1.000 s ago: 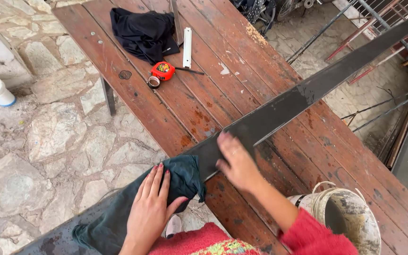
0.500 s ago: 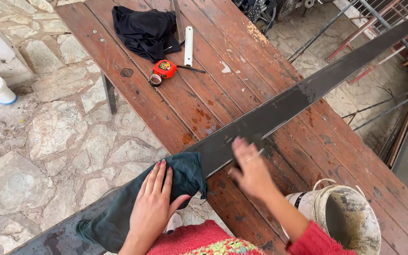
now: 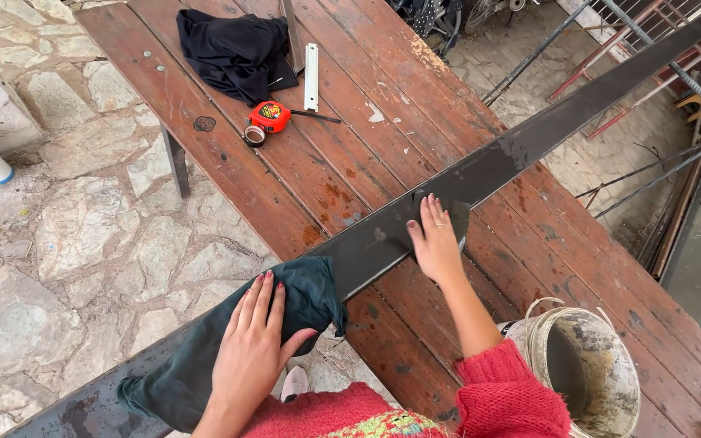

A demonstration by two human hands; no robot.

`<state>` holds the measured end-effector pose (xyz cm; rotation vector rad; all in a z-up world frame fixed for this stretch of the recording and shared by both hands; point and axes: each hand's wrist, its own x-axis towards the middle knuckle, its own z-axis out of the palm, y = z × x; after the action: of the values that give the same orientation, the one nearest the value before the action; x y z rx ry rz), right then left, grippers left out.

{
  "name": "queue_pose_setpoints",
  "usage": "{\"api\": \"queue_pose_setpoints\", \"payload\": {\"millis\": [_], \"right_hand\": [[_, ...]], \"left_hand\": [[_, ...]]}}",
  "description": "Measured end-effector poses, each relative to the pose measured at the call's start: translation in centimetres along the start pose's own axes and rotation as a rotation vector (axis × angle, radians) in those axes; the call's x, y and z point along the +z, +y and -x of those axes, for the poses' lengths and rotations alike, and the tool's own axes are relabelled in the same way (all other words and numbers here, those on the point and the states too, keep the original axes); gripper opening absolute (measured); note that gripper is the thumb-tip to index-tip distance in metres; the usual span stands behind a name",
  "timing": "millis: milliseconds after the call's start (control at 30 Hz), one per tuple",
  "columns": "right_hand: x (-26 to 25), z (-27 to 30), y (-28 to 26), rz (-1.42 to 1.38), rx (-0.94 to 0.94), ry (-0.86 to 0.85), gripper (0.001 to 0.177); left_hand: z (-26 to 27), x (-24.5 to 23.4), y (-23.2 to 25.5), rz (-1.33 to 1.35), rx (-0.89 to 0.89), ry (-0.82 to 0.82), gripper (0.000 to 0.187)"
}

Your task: Sanding a long metal beam with a sanding block and wiping it clean with a cloth on a wooden workbench.

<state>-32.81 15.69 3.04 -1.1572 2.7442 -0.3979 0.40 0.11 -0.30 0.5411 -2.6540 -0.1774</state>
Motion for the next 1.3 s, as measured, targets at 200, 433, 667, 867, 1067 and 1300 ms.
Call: {"api": "queue_pose_setpoints", "payload": {"millis": [200, 433, 667, 867, 1067, 1300], "right_hand": [[1.5, 6.6, -8.7, 0.001, -0.427, -0.101, 0.079], [2.4, 7.5, -11.0, -0.18, -0.185, 0.024, 0.081], [3.5, 3.5, -11.0, 0.261, 0.177, -0.062, 0.108], [0.9, -5.9, -4.0, 0.081, 0.508, 0.055, 0.115], [5.7, 2.1, -11.4, 0.156, 0.097, 0.07, 0.106], [0.0, -5.2, -4.7, 0.142, 0.447, 0.019, 0.112]], "left_hand": [[0.0, 0.1, -0.2, 0.005, 0.01, 0.046, 0.088], [-0.1, 0.0, -0.1, 0.001, 0.009, 0.058, 0.088], [0.0, 0.1, -0.1, 0.017, 0.005, 0.036, 0.087], [0.3, 0.1, -0.2, 0.027, 0.002, -0.041, 0.089], [-0.2, 0.1, -0.2, 0.0, 0.022, 0.058, 0.086], [-0.5, 0.1, -0.3, -0.01, 0.018, 0.038, 0.087]]}}
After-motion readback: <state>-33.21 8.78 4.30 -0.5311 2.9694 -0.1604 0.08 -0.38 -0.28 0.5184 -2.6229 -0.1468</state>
